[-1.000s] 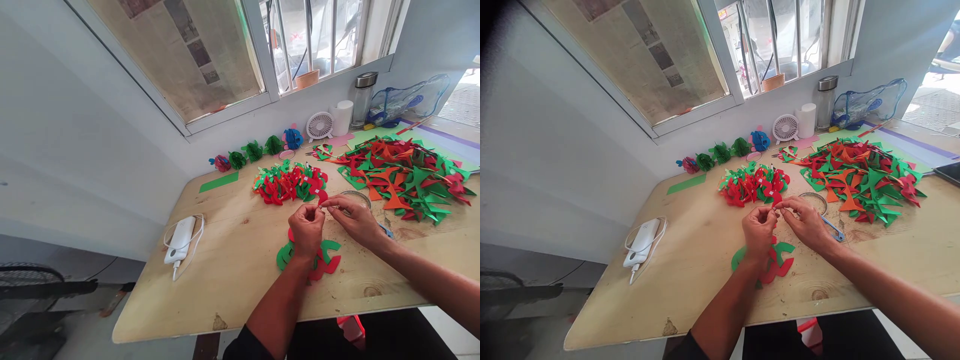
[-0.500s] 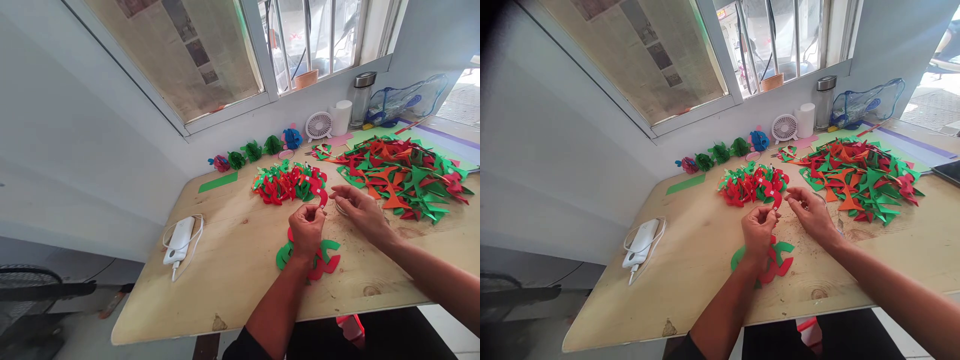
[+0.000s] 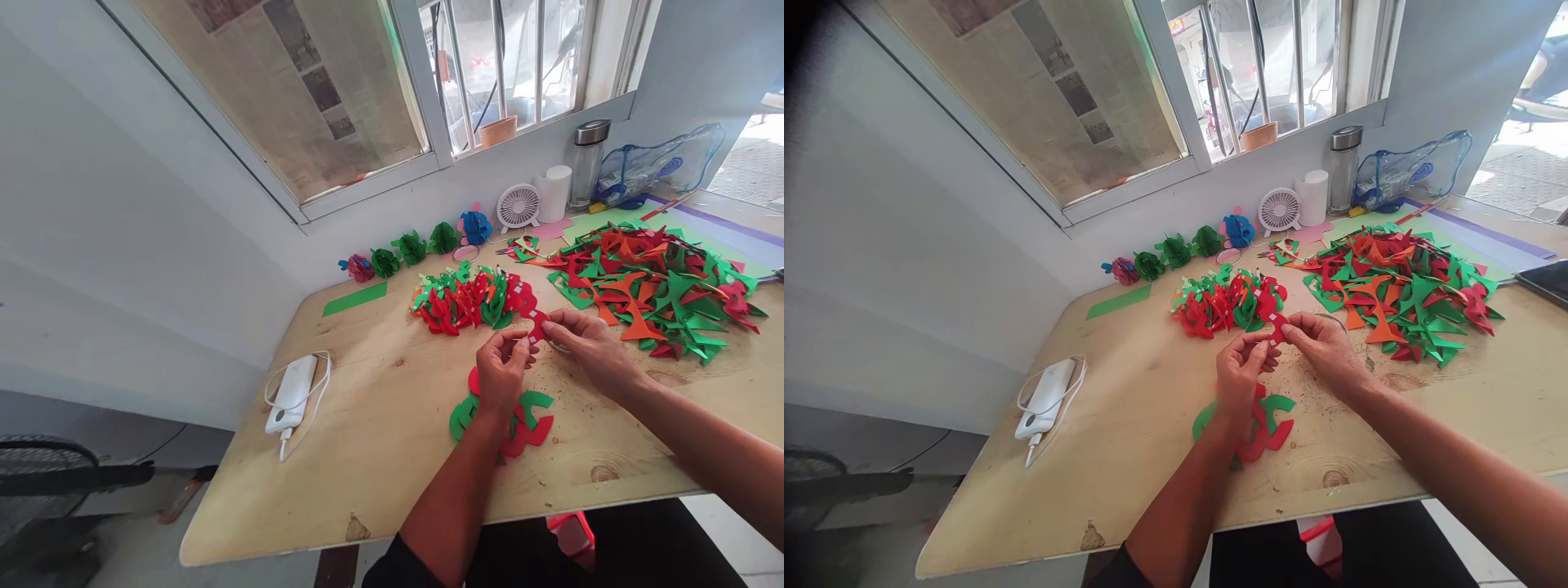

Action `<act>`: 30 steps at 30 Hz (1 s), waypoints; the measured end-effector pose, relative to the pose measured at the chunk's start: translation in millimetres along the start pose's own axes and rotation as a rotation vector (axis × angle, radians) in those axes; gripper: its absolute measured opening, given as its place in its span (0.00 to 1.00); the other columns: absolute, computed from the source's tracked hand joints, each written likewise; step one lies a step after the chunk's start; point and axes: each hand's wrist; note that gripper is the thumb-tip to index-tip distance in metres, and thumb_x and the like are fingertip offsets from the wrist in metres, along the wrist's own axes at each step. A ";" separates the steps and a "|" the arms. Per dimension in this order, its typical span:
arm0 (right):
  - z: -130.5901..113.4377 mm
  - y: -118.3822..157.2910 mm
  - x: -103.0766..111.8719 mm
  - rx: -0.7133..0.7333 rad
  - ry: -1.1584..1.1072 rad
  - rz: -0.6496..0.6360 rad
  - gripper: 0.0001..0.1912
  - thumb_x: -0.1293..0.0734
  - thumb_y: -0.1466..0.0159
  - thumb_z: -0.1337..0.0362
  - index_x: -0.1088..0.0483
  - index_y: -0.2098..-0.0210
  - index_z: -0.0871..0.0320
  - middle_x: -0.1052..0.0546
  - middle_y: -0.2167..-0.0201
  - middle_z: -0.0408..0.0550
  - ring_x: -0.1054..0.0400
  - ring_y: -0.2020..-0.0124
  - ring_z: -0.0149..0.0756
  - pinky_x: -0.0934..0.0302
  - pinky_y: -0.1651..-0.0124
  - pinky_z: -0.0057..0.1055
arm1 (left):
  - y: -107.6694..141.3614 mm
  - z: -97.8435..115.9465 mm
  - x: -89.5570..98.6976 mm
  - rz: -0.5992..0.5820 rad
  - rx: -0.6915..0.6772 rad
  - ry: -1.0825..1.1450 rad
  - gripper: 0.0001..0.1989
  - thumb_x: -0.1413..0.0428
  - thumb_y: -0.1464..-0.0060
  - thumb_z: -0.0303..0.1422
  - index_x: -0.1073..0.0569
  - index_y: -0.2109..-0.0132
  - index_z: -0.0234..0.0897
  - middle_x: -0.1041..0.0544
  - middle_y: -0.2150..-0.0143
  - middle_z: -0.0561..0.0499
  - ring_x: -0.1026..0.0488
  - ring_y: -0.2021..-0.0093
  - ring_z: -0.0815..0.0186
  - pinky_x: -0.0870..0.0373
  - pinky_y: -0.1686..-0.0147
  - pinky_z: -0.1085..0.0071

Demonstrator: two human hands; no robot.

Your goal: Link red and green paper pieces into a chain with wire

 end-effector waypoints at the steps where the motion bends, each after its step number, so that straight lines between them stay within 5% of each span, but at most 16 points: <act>1: 0.8 -0.3 -0.2 0.000 0.003 -0.001 0.15 0.31 0.47 0.50 0.29 0.74 0.57 0.31 0.78 0.41 0.41 0.75 0.28 0.46 0.72 0.27 | -0.3 -0.2 -0.2 -0.008 0.005 0.002 0.11 0.42 0.53 0.36 0.25 0.64 0.32 0.23 0.74 0.47 0.27 0.75 0.69 0.30 0.73 0.73; 9: 5.8 -0.8 0.6 0.019 0.045 -0.028 0.15 0.31 0.47 0.51 0.28 0.73 0.57 0.30 0.77 0.42 0.39 0.74 0.30 0.44 0.70 0.28 | -1.6 -3.5 0.2 -0.041 0.021 -0.015 0.12 0.41 0.54 0.39 0.27 0.73 0.32 0.26 0.78 0.50 0.31 0.78 0.72 0.33 0.76 0.75; 30: 3.0 -0.6 0.8 0.007 0.062 -0.020 0.18 0.32 0.47 0.48 0.29 0.74 0.59 0.32 0.78 0.42 0.43 0.76 0.28 0.48 0.74 0.27 | -1.7 -0.6 0.2 -0.043 0.053 0.036 0.12 0.42 0.53 0.39 0.29 0.71 0.33 0.26 0.79 0.50 0.31 0.80 0.71 0.35 0.78 0.75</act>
Point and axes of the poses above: each hand's wrist, its own y-axis away from the middle knuckle, its own x-axis out of the back of the hand, z = x × y
